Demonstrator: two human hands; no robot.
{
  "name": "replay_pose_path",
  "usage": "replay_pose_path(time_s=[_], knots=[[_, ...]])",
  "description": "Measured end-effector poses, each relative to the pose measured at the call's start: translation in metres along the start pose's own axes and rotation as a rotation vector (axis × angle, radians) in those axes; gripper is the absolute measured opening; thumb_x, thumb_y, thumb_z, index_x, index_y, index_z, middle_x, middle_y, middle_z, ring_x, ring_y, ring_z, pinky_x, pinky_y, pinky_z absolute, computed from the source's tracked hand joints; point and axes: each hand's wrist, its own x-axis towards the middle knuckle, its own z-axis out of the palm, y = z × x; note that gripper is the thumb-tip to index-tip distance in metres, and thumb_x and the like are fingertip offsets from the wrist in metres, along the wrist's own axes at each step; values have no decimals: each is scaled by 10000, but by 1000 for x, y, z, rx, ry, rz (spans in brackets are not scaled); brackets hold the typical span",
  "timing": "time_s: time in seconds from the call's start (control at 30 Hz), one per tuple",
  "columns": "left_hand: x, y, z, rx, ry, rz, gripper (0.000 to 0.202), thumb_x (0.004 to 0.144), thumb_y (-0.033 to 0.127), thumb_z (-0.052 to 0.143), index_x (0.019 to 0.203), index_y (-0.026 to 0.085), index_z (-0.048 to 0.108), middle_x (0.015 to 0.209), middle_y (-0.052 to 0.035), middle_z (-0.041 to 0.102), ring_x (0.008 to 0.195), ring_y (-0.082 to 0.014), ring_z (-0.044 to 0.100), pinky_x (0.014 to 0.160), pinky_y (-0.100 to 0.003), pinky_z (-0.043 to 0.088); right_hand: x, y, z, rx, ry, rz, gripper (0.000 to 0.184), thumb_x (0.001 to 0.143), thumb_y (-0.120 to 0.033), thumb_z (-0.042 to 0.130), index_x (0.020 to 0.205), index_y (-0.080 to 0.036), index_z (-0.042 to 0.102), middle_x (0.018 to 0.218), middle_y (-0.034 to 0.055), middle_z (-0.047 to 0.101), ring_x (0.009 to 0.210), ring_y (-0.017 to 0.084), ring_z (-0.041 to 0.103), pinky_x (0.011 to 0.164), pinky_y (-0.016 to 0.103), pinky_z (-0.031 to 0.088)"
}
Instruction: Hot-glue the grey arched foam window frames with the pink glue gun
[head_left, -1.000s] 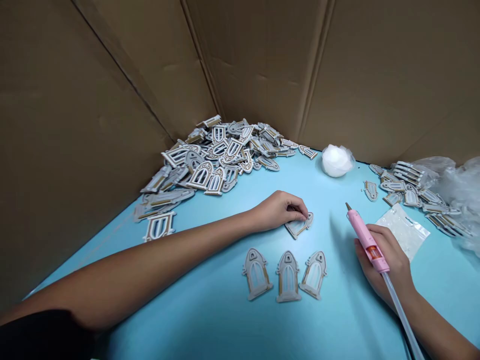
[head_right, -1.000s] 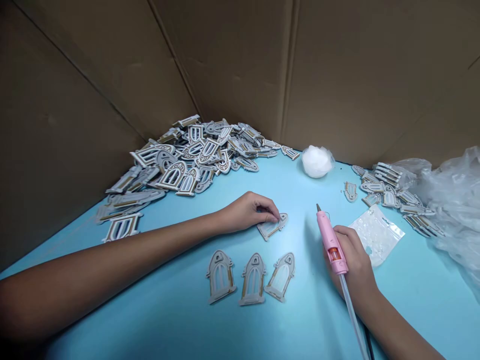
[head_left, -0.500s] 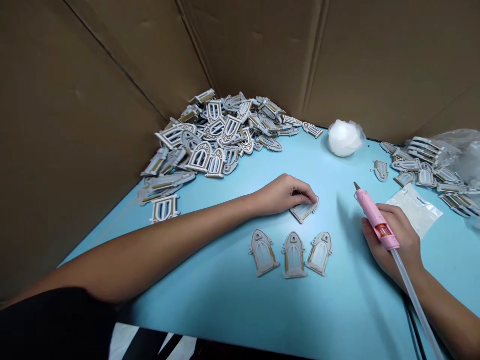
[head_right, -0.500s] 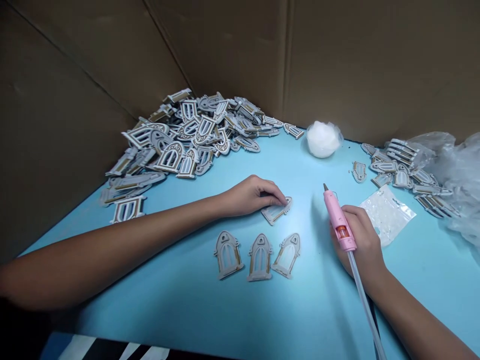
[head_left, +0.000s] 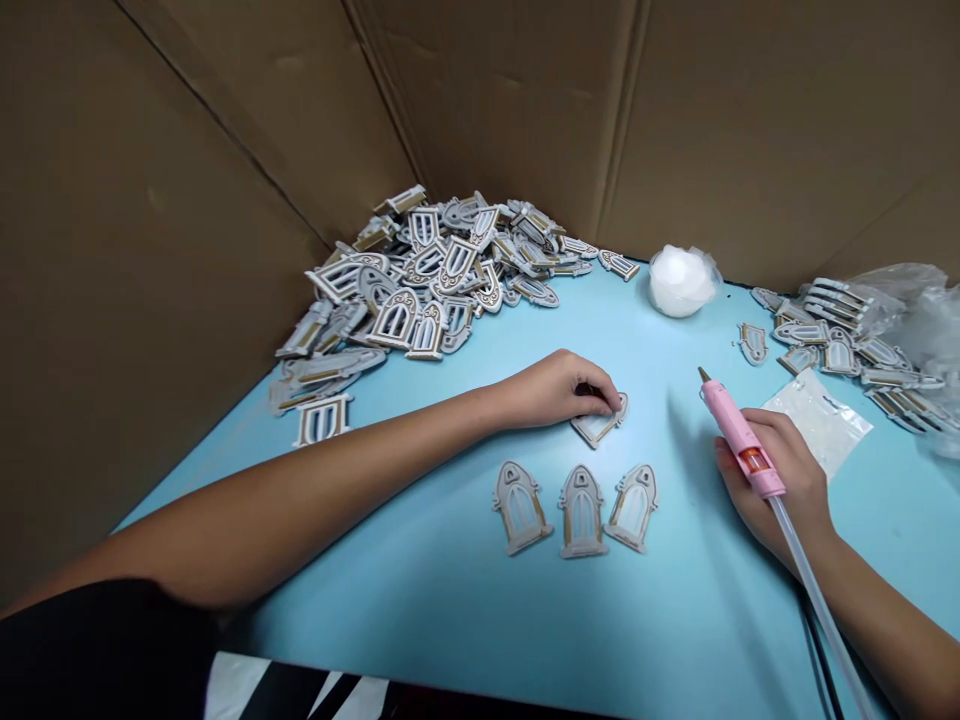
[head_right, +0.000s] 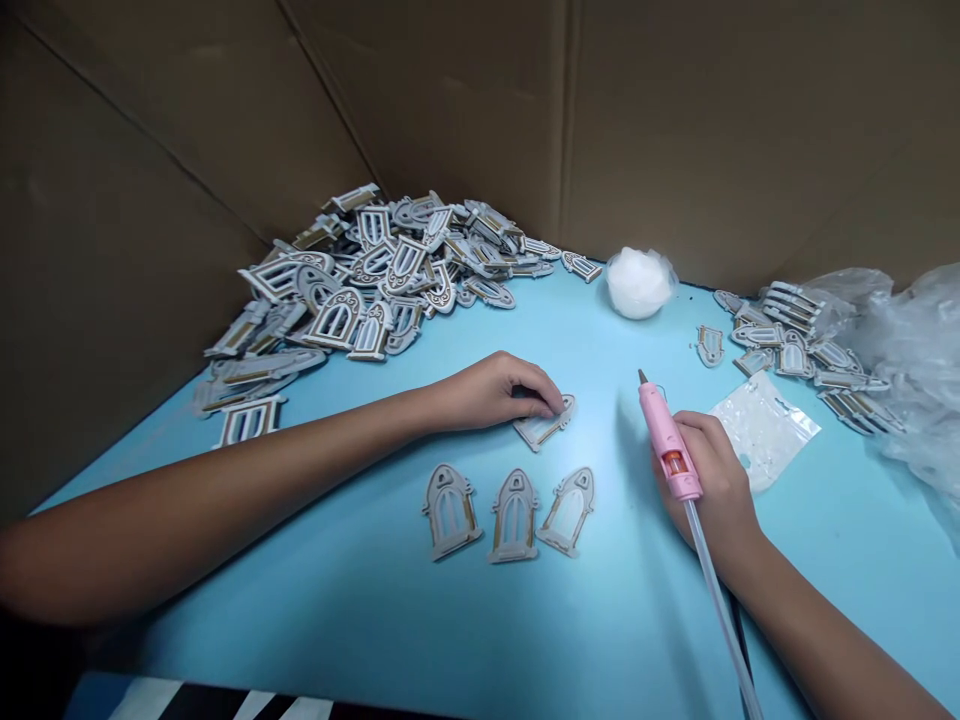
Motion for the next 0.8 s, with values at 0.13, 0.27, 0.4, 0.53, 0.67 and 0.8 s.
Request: replay_pose_path(time_s=[0.13,0.27,0.4,0.53,0.67,0.8], knots=[[-1,2,-1,61,-12,32,113,835,125,753,941,162,768,985,-51,731,818,-138,680,794,-251,532,0,0,1,34,-4,1,149,943,-238,611,1086,-241,653,1049,77,678,907,238,689,734,355,571],[-2,4,-2,159,-13,24,202,831,153,759,1030,190,744,1038,-48,676,848,-149,634,805,-268,513,1,0,0,25,-5,-14,146,952,-242,600,1087,-243,656,1052,78,676,891,234,690,720,352,575],[-2,1,-4,222,-24,86,143,862,202,734,1005,203,745,1171,-71,682,1059,-204,644,976,-327,485,1,0,1,43,-4,-1,141,958,-248,587,1085,-238,648,1049,84,672,901,237,687,724,358,578],[-1,-7,-3,294,-36,179,90,930,243,679,926,197,756,1245,-100,719,1179,-241,632,1080,-373,444,2,0,2,74,23,15,114,960,-239,594,1063,-228,643,1035,85,673,879,226,690,713,345,578],[-2,-7,-1,353,-30,214,222,944,351,711,1097,191,738,1400,-147,660,1284,-287,585,1122,-414,426,7,0,0,135,-16,73,93,963,-280,614,1024,-227,660,1007,72,710,840,216,718,704,324,582],[-4,-3,1,439,-68,186,440,868,423,802,1219,191,673,1522,-151,569,1303,-328,550,1127,-444,431,7,5,0,205,-12,296,192,933,-410,644,990,-236,703,803,18,720,648,203,704,547,299,546]])
